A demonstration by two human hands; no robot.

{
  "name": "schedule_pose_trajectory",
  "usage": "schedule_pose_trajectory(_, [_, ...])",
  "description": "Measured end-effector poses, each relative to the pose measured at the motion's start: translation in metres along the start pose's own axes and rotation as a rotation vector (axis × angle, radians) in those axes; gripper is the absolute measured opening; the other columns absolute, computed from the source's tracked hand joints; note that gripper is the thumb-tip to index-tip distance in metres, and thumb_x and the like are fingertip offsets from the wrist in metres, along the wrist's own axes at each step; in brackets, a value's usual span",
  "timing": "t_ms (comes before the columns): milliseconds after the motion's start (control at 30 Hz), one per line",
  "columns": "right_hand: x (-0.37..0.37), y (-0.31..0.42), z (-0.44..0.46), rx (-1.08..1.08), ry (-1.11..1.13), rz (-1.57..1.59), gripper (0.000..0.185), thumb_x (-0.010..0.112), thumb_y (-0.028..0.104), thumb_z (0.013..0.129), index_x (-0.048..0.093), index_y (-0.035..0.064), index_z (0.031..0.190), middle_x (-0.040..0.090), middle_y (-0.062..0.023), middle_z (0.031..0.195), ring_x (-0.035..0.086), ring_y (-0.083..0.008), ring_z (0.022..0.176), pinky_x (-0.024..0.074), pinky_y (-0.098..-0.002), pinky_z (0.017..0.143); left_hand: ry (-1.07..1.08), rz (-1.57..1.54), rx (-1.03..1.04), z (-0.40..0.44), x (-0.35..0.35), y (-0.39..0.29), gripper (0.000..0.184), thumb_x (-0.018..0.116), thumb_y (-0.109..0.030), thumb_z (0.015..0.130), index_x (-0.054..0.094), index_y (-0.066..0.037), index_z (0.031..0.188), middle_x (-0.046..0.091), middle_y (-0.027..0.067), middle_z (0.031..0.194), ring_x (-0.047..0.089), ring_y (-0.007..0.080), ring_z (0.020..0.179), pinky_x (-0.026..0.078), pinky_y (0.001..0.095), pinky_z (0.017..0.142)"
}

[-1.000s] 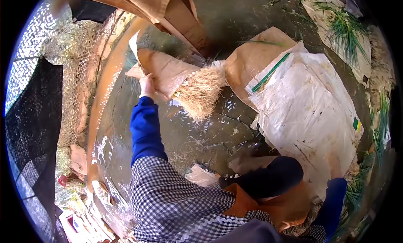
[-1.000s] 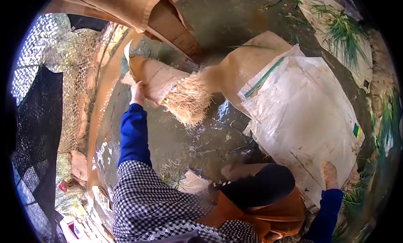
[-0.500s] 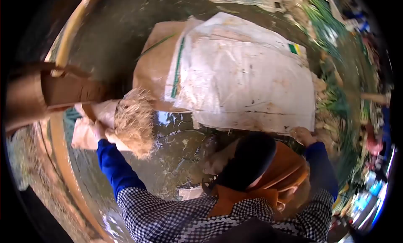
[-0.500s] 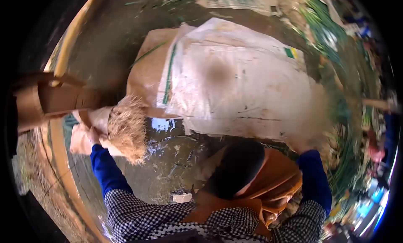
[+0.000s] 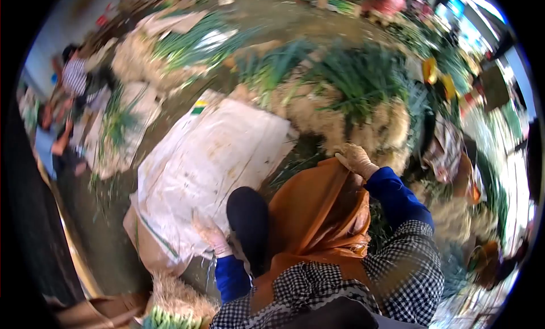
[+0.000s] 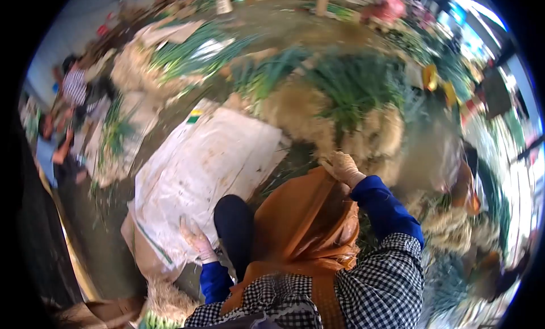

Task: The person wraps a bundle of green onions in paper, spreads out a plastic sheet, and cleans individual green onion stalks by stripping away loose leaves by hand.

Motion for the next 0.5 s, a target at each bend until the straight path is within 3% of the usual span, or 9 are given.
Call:
schedule_pose_trajectory(67, [0.001, -0.056, -0.037, 0.012, -0.214, 0.006, 0.03, 0.049, 0.031, 0.086, 0.06, 0.0126, 0.107, 0.063, -0.0155, 0.097, 0.058, -0.0328, 0.091, 0.0464, -0.0426, 0.078, 0.162, -0.064, 0.212, 0.015, 0.071, -0.076, 0.04, 0.051, -0.021, 0.09, 0.046, 0.003, 0.122, 0.05, 0.0224, 0.12, 0.046, 0.0357, 0.114, 0.034, 0.0409, 0.098])
schedule_pose_trajectory(133, [-0.013, -0.102, -0.071, 0.163, -0.35, 0.109, 0.03, 0.048, 0.032, 0.087, 0.061, 0.0123, 0.105, 0.063, -0.0157, 0.094, 0.059, -0.0329, 0.089, 0.0462, -0.0424, 0.078, 0.58, -0.149, 0.351, -0.002, 0.137, -0.165, 0.04, 0.053, -0.021, 0.088, 0.048, 0.003, 0.12, 0.053, 0.0228, 0.117, 0.049, 0.0362, 0.111, 0.039, 0.0403, 0.095])
schedule_pose_trajectory(167, [-0.038, -0.13, -0.096, 0.352, -0.336, 0.128, 0.026, 0.052, 0.028, 0.085, 0.062, 0.0116, 0.102, 0.064, -0.0151, 0.09, 0.06, -0.0323, 0.085, 0.0468, -0.0403, 0.076, 0.732, -0.144, 0.389, -0.026, 0.166, -0.197, 0.041, 0.053, -0.021, 0.088, 0.047, 0.002, 0.121, 0.052, 0.0229, 0.118, 0.049, 0.0366, 0.111, 0.039, 0.0405, 0.094])
schedule_pose_trajectory(200, [-0.054, -0.156, -0.119, 0.367, -0.611, 0.225, 0.021, 0.058, 0.023, 0.083, 0.063, 0.0108, 0.099, 0.064, -0.0146, 0.084, 0.061, -0.0313, 0.081, 0.0478, -0.038, 0.073, 0.878, -0.126, 0.425, -0.051, 0.201, -0.211, 0.042, 0.053, -0.02, 0.087, 0.046, 0.001, 0.122, 0.051, 0.0229, 0.119, 0.049, 0.037, 0.111, 0.04, 0.0407, 0.094])
schedule_pose_trajectory(267, [-0.095, -0.196, -0.138, 0.43, -0.821, 0.26, 0.019, 0.06, 0.02, 0.081, 0.064, 0.0115, 0.098, 0.064, -0.0141, 0.084, 0.061, -0.0298, 0.08, 0.0482, -0.0366, 0.07, 0.799, 0.143, 0.774, -0.103, 0.236, -0.254, 0.045, 0.051, -0.021, 0.086, 0.043, 0.0, 0.125, 0.047, 0.0225, 0.124, 0.047, 0.038, 0.113, 0.04, 0.0407, 0.094])
schedule_pose_trajectory(333, [-0.12, -0.219, -0.125, 0.474, -0.881, 0.24, 0.02, 0.06, 0.021, 0.081, 0.064, 0.0097, 0.097, 0.063, -0.0133, 0.084, 0.061, -0.0295, 0.081, 0.048, -0.0375, 0.069, 1.058, 0.086, 0.7, -0.162, 0.287, -0.247, 0.046, 0.05, -0.02, 0.085, 0.042, 0.0, 0.125, 0.046, 0.0222, 0.126, 0.046, 0.0379, 0.114, 0.04, 0.0414, 0.093])
schedule_pose_trajectory(400, [-0.116, -0.226, -0.088, 0.483, -0.708, 0.274, 0.044, 0.064, 0.033, 0.078, 0.055, 0.0067, 0.112, 0.061, -0.0155, 0.096, 0.058, -0.0314, 0.09, 0.0474, -0.0395, 0.073, 1.153, 0.191, 0.452, -0.199, 0.31, -0.235, 0.052, 0.051, -0.023, 0.086, 0.037, 0.0, 0.13, 0.044, 0.021, 0.129, 0.047, 0.0367, 0.114, 0.044, 0.039, 0.088])
schedule_pose_trajectory(433, [-0.087, -0.239, -0.072, 0.369, -0.861, 0.338, 0.064, 0.069, 0.043, 0.071, 0.047, 0.0076, 0.121, 0.059, -0.0182, 0.104, 0.057, -0.0331, 0.093, 0.0475, -0.0402, 0.075, 1.197, 0.211, 0.386, -0.215, 0.32, -0.229, 0.049, 0.051, -0.021, 0.086, 0.039, -0.001, 0.128, 0.045, 0.0196, 0.126, 0.048, 0.0347, 0.112, 0.044, 0.038, 0.087])
schedule_pose_trajectory(500, [-0.074, -0.213, -0.049, 0.576, -0.499, 0.09, 0.099, 0.074, 0.048, 0.064, 0.022, 0.0099, 0.139, 0.025, -0.0205, 0.141, 0.035, -0.043, 0.123, 0.0438, -0.0506, 0.09, 1.27, 0.171, 0.303, -0.231, 0.336, -0.221, 0.043, 0.05, -0.017, 0.085, 0.042, -0.001, 0.124, 0.047, 0.0168, 0.121, 0.048, 0.0308, 0.107, 0.044, 0.036, 0.085])
Point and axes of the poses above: each hand's wrist, its own z-axis towards the middle knuckle, its own x-axis out of the palm, y = z × x, the point moved 7 cm from there along z, towards the middle knuckle
